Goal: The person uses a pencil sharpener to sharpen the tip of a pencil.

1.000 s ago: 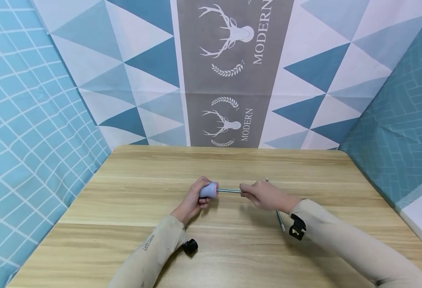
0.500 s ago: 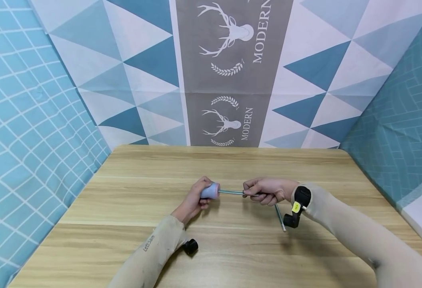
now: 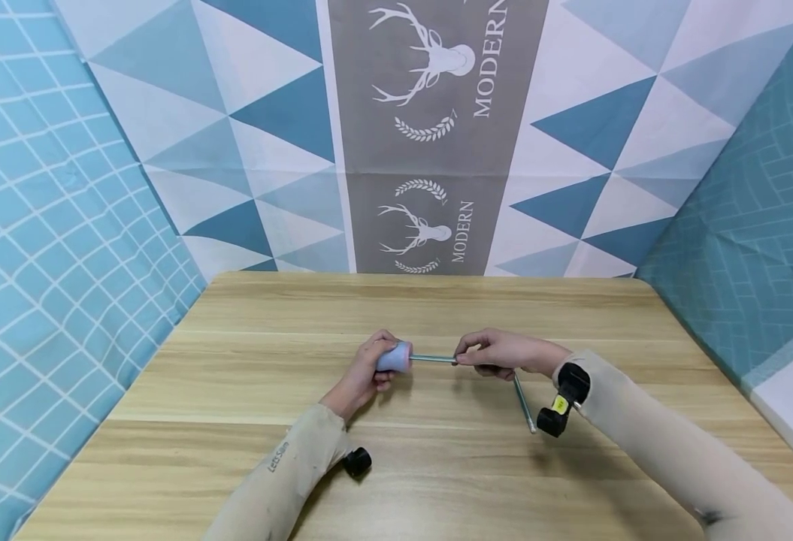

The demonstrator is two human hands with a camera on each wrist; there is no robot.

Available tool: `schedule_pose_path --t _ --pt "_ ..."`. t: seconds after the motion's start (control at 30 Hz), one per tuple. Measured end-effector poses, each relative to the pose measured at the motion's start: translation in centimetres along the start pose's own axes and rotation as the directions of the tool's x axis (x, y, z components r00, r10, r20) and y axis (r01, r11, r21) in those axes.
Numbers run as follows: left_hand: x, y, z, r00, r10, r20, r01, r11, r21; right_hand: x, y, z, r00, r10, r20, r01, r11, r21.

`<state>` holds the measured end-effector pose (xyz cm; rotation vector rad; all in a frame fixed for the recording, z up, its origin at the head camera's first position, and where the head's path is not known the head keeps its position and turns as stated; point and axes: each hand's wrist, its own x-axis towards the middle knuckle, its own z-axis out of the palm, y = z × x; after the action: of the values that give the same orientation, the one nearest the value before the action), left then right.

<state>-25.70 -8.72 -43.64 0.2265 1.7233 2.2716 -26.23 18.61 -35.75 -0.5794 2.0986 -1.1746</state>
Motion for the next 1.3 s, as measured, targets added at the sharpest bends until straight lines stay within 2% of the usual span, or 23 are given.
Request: schedule_pose_path --t 0.07,0.1,0.17,0.2,0.23,0.3,0.33,0.43,0.47,0.5,0.57,0.63,0.7,0.77,0.87,0.97,1.0,1.07,1.1,1.13,1.2,1.27,1.3 --pt "0.0 0.0 0.0 1.000 -0.002 0.010 0.002 1.000 0.007 -0.6 -0.3 0.3 0.996 -0.063 -0.066 0.053 0.988 -0.143" --pt "0.0 0.0 0.0 1.000 -0.002 0.013 0.002 1.000 0.008 -1.0 -0.5 0.5 0.989 -0.101 -0.105 0.075 0.971 -0.226" --pt "0.0 0.0 0.0 1.000 -0.003 0.014 0.003 1.000 0.003 -1.7 -0.8 1.1 0.964 -0.190 -0.185 0.102 0.910 -0.402" --pt "0.0 -0.1 0.0 1.000 -0.004 0.014 0.004 1.000 0.000 -2.0 -0.9 1.4 0.943 -0.249 -0.219 0.112 0.860 -0.498" --pt "0.0 -0.1 0.1 1.000 -0.004 0.012 0.004 1.000 -0.003 -2.2 -1.0 1.8 0.915 -0.320 -0.244 0.116 0.791 -0.600" --pt "0.0 -0.1 0.1 1.000 -0.004 0.007 0.004 1.000 -0.014 -2.5 -0.9 2.5 0.845 -0.477 -0.240 0.126 0.615 -0.778" --pt "0.1 -0.1 0.1 1.000 -0.003 0.004 0.003 1.000 -0.019 -2.5 -0.7 2.8 0.805 -0.554 -0.212 0.131 0.514 -0.848" --pt "0.1 -0.1 0.1 1.000 -0.009 -0.006 0.009 0.999 -0.039 -2.2 0.3 3.3 0.678 -0.733 -0.058 0.099 0.169 -0.981" --pt "0.1 -0.1 0.1 1.000 -0.010 -0.009 0.009 0.999 -0.046 -2.0 0.7 3.4 0.644 -0.765 -0.004 0.078 0.071 -0.994" --pt "0.1 0.0 0.1 1.000 -0.011 -0.012 0.011 0.999 -0.050 -1.8 1.0 3.4 0.614 -0.788 0.046 0.058 -0.013 -0.998" --pt "0.1 0.0 0.1 1.000 -0.017 -0.014 0.016 0.998 -0.056 -1.4 1.7 3.3 0.562 -0.817 0.126 0.014 -0.142 -0.990" --pt "0.1 0.0 0.1 1.000 -0.020 -0.011 0.019 0.998 -0.052 -0.9 2.1 3.0 0.516 -0.838 0.179 -0.016 -0.218 -0.976" --pt "0.1 -0.1 0.0 1.000 -0.026 -0.002 0.026 0.999 -0.043 -0.4 2.4 2.7 0.468 -0.854 0.228 -0.028 -0.272 -0.962" --pt "0.1 -0.1 0.0 1.000 -0.031 0.004 0.031 0.999 -0.039 0.0 2.4 2.5 0.423 -0.868 0.262 -0.035 -0.305 -0.952" --pt "0.2 -0.2 -0.1 0.999 -0.035 -0.002 0.035 0.998 -0.048 0.8 2.5 2.4 0.369 -0.885 0.283 -0.032 -0.317 -0.948" --pt "0.3 -0.2 -0.1 1.000 -0.029 -0.006 0.028 0.998 -0.057 1.3 2.6 2.5 0.361 -0.896 0.258 -0.001 -0.278 -0.961" --pt "0.3 -0.2 -0.1 1.000 -0.030 -0.002 0.030 0.998 -0.060 1.5 2.7 2.6 0.364 -0.898 0.246 0.012 -0.260 -0.966" --pt "0.3 -0.3 -0.1 0.999 -0.032 0.008 0.033 0.998 -0.057 1.6 3.0 2.7 0.390 -0.895 0.215 0.050 -0.212 -0.976" --pt "0.3 -0.3 -0.1 0.999 -0.035 0.009 0.036 0.997 -0.062 1.6 3.0 2.8 0.409 -0.893 0.191 0.073 -0.177 -0.982" --pt "0.3 -0.4 -0.1 0.999 -0.037 0.009 0.038 0.997 -0.062 1.6 3.1 2.8 0.432 -0.887 0.162 0.109 -0.127 -0.986" --pt "0.3 -0.4 -0.2 0.999 -0.041 0.004 0.041 0.997 -0.067 1.6 3.0 2.9 0.491 -0.866 0.091 0.190 0.004 -0.982" --pt "0.2 -0.3 -0.2 0.999 -0.038 -0.005 0.038 0.997 -0.070 1.7 2.6 3.0 0.573 -0.820 0.009 0.278 0.184 -0.943" --pt "0.2 -0.2 -0.3 0.999 -0.036 -0.007 0.035 0.997 -0.071 1.7 2.3 3.0 0.620 -0.783 -0.035 0.317 0.291 -0.903"
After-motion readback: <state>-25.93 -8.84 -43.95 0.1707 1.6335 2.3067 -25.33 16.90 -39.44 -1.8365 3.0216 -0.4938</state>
